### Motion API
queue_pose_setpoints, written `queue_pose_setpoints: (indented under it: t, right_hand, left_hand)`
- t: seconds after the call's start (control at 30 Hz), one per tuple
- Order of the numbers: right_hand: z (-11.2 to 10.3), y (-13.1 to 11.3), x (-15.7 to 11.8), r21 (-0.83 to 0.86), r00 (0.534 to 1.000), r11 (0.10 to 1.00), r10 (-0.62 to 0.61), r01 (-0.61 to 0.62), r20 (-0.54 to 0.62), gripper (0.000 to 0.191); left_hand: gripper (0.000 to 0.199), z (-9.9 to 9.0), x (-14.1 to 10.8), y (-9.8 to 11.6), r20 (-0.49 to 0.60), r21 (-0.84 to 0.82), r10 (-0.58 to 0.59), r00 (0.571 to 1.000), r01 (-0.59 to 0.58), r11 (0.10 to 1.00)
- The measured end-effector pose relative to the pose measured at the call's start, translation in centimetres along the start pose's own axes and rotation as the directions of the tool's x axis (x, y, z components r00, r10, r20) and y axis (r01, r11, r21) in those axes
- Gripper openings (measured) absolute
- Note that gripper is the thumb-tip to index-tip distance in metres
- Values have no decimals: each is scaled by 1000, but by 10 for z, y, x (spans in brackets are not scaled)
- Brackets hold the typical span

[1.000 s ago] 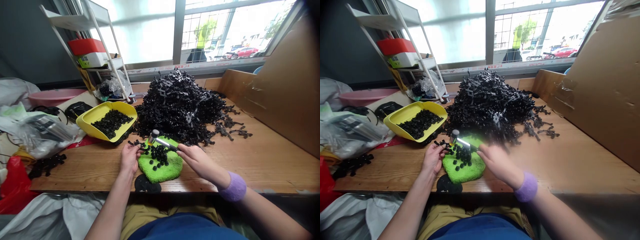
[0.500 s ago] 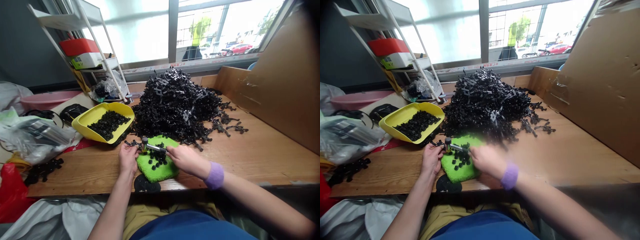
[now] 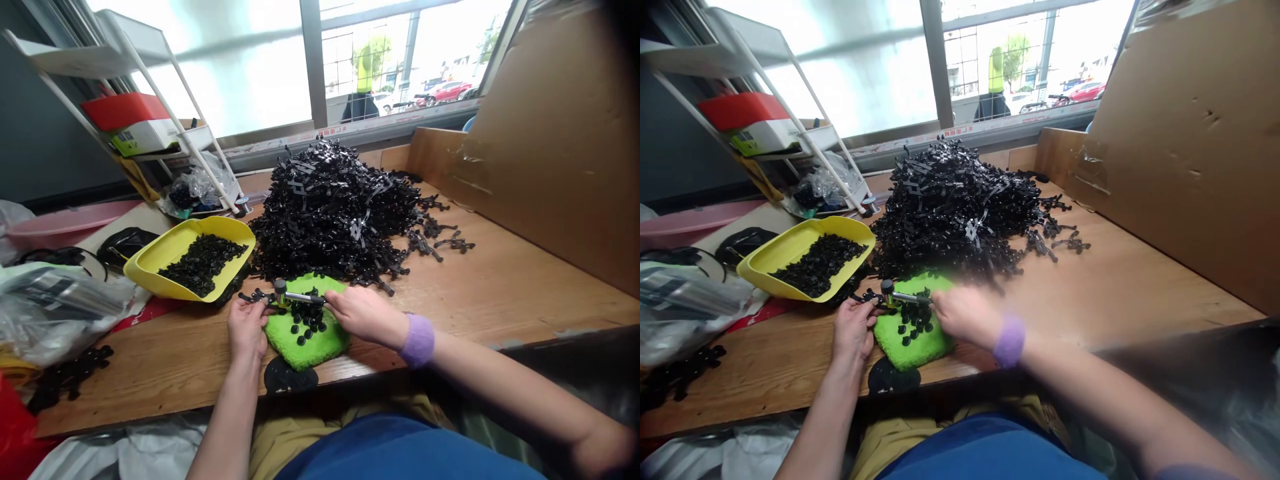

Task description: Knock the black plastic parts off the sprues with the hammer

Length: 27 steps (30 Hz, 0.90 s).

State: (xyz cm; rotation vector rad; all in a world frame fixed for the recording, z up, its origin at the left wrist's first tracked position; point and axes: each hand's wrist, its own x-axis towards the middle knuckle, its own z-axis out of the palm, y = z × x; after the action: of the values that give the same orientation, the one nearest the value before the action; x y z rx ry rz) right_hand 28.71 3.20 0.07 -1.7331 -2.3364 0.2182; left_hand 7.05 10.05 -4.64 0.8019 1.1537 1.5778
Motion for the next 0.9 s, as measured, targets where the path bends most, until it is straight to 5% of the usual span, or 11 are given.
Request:
queue_pose_setpoints:
  t: [0.27,0.63,0.9]
  right_hand:
    - [-21,24,-43,464,993,881,117,-89,-32,33]
    - [-11,32,-74,571,997,821,48,-9,-53,32]
    - [-5,29,-69,563,998,825,52,-53,19,37]
  left_hand:
    - [43,-34,-31,30,177,56,-196,965,189,980]
    - [23,-21,-43,26,305,341,-421,854,315,886]
    - [21,-20,-43,21,332,309,-454,827,360,880]
